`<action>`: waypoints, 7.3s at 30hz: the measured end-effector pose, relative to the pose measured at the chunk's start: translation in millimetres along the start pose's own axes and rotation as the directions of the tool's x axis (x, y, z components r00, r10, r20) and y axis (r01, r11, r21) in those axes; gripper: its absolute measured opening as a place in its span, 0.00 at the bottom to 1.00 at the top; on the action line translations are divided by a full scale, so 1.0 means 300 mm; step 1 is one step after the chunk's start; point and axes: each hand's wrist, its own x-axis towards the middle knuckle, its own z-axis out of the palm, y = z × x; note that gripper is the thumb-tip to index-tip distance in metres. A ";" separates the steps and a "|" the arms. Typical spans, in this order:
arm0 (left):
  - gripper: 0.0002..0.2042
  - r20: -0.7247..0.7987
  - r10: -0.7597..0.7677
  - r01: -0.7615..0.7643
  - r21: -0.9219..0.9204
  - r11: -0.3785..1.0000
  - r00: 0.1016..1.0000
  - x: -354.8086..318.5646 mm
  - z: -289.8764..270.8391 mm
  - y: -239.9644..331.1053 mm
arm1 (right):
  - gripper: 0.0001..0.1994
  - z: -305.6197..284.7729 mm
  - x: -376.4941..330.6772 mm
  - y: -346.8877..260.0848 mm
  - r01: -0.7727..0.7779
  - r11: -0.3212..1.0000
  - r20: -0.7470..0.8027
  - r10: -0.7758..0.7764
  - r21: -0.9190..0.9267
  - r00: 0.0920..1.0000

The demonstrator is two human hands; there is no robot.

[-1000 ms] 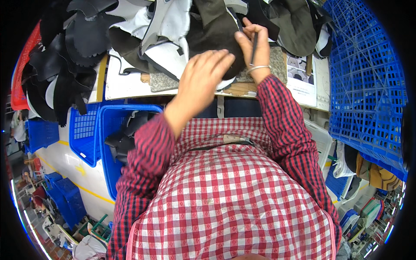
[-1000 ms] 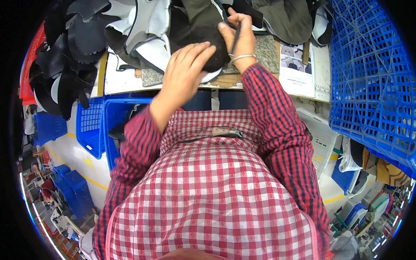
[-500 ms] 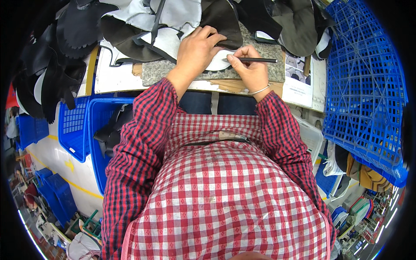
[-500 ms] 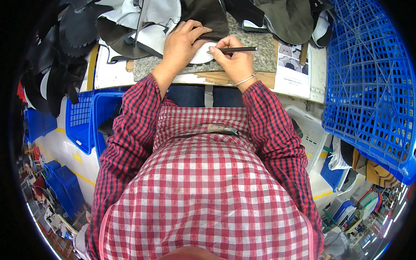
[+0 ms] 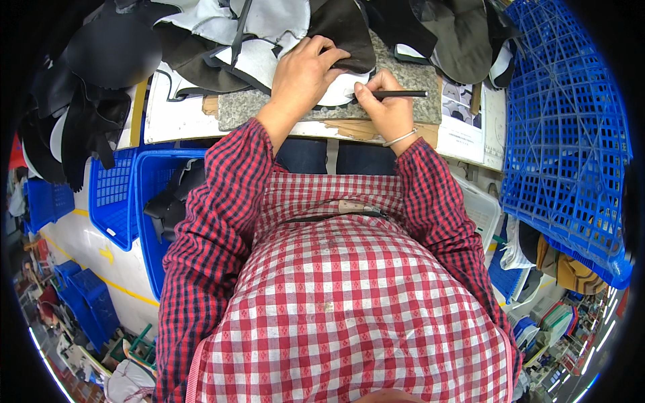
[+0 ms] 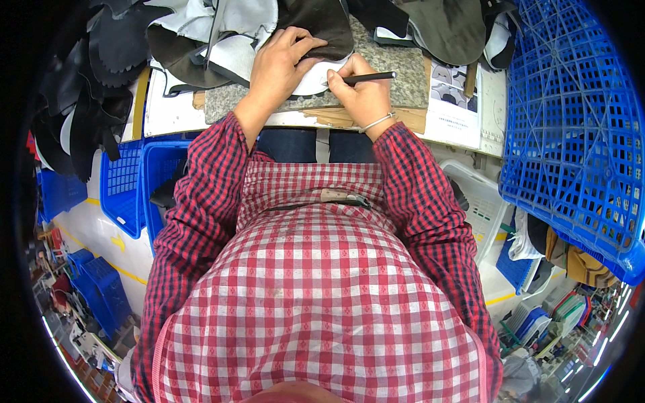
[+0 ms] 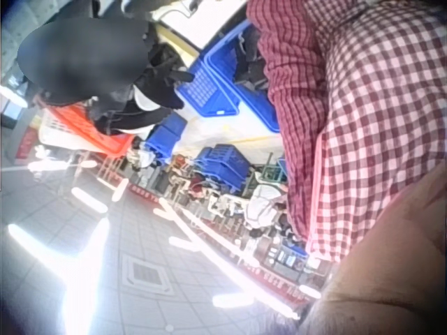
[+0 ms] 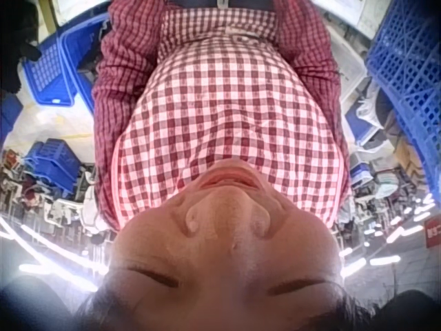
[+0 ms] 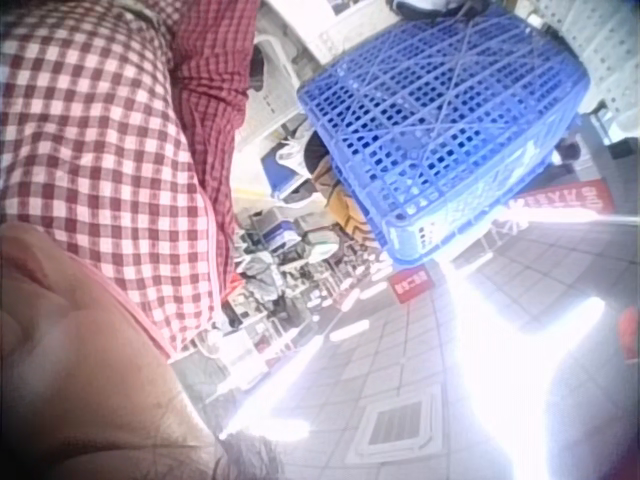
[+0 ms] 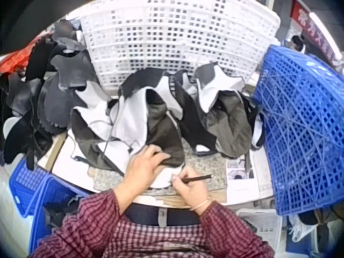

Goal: The person picks black shoe parts from a blue basket, places them on a workbench, and marks them with a pen. They handle each part individually, turning them over and inspecting edges before setting them aside.

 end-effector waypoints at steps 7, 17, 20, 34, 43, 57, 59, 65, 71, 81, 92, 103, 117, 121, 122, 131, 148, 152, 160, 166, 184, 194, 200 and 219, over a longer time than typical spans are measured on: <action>0.17 0.044 -0.065 0.065 -0.001 0.998 0.997 0.017 -0.029 0.036 | 0.12 0.005 -0.012 0.013 -0.009 0.997 -0.006 0.010 0.070 1.000; 0.30 -0.425 -0.726 0.512 -0.519 0.685 0.540 -0.282 -0.460 -0.155 | 0.26 -0.119 0.048 -0.175 0.424 0.895 0.234 -0.388 -0.134 0.892; 0.37 -0.091 -0.909 0.547 -0.773 0.322 0.406 -0.229 -0.475 -0.303 | 0.48 0.063 0.051 -0.219 0.480 0.823 0.392 -0.352 -0.303 0.850; 0.09 0.369 -0.681 0.276 -0.929 -0.246 0.633 -0.226 -0.508 -0.001 | 0.12 0.130 0.117 -0.275 0.575 0.669 0.062 -0.626 -0.471 0.778; 0.38 -0.224 -0.865 0.812 -0.302 0.500 0.449 -0.400 -0.632 -0.397 | 0.10 0.003 0.212 -0.361 0.425 0.782 0.000 -0.477 -0.456 0.879; 0.14 0.208 -0.965 0.416 -0.901 -0.125 0.161 -0.540 -0.497 -0.152 | 0.02 0.106 0.259 -0.540 0.518 0.651 -0.005 -0.625 -0.555 0.780; 0.15 0.383 -0.876 0.397 -0.882 -0.253 0.293 -0.527 -0.480 -0.114 | 0.08 0.236 0.216 -0.516 0.695 0.580 0.194 -0.691 -0.426 0.696; 0.05 0.164 -0.887 0.254 -0.966 -0.055 0.431 -0.443 -0.481 -0.096 | 0.37 0.338 -0.014 -0.386 0.704 0.617 0.497 -0.514 -0.352 0.699; 0.09 0.005 -0.815 0.025 -1.000 0.011 0.579 -0.334 -0.483 -0.027 | 0.41 0.380 0.007 -0.291 0.565 0.668 0.280 -0.494 -0.484 0.823; 0.11 -0.163 -0.673 0.135 -0.920 0.367 0.721 -0.240 -0.573 -0.005 | 0.13 0.243 0.222 -0.395 0.633 0.633 0.132 -0.653 -0.446 0.746; 0.32 0.070 -0.937 0.280 -0.959 0.031 0.342 -0.300 -0.549 -0.521 | 0.14 -0.094 0.326 -0.634 -0.007 0.996 0.387 -0.028 0.089 0.922; 0.25 -0.135 -0.985 -0.106 -0.987 0.124 0.107 -0.168 -0.744 -0.767 | 0.19 -0.771 0.172 -0.801 -0.201 0.980 -0.227 0.194 -0.008 0.954; 0.15 -0.704 -0.582 0.077 -0.608 0.790 0.407 0.123 -0.835 -0.479 | 0.05 -0.809 0.505 -0.425 0.190 0.063 0.153 -0.382 -0.980 0.912; 0.18 -0.355 -0.195 0.133 -0.191 0.973 0.914 0.150 -0.652 -0.247 | 0.10 -0.643 0.366 -0.079 0.315 0.229 0.279 -0.177 -0.921 0.944; 0.23 -0.113 -0.218 0.193 -0.198 0.961 0.969 0.120 -0.584 -0.213 | 0.12 -0.646 0.338 -0.029 0.305 0.314 0.203 -0.318 -0.899 0.926; 0.27 0.364 0.236 -0.007 -0.532 0.847 0.901 -0.011 -0.149 -0.244 | 0.28 -0.756 0.123 -0.075 0.207 0.654 0.144 -0.149 -0.728 0.978; 0.42 0.603 0.105 0.203 -0.420 0.885 0.791 0.104 -0.101 -0.228 | 0.11 -0.115 0.128 -0.138 -0.321 0.857 0.442 0.124 0.404 0.888; 0.38 0.566 0.048 0.227 -0.406 0.885 0.823 0.079 -0.090 -0.210 | 0.10 -0.028 0.185 -0.028 -0.339 0.793 0.378 0.149 0.506 0.914; 0.37 0.474 0.054 0.149 -0.380 0.913 0.879 0.063 -0.077 -0.219 | 0.11 0.063 0.197 -0.002 -0.170 0.921 0.275 0.072 0.352 0.959; 0.39 0.431 0.153 0.036 -0.400 0.916 0.889 0.045 -0.050 -0.260 | 0.14 0.075 0.193 0.010 -0.049 0.958 0.179 -0.002 0.281 0.984; 0.34 0.330 0.050 -0.015 -0.109 0.994 0.943 0.010 -0.110 -0.111 | 0.11 0.061 0.195 0.036 -0.098 0.951 0.194 0.042 0.294 0.980; 0.35 -0.439 0.035 0.194 0.466 0.863 0.898 -0.309 -0.656 -0.065 | 0.12 0.027 0.202 0.065 -0.236 0.689 0.255 0.076 0.685 0.964; 0.42 -0.228 -0.806 0.420 -0.758 0.499 0.546 -0.070 -0.671 -0.507 | 0.12 0.017 0.102 0.023 -0.163 0.835 0.206 0.060 0.525 0.977; 0.19 0.395 0.215 -0.326 0.239 0.915 0.893 0.042 -0.417 -0.130 | 0.07 -0.050 0.010 -0.106 -0.019 0.754 0.020 0.007 0.657 1.000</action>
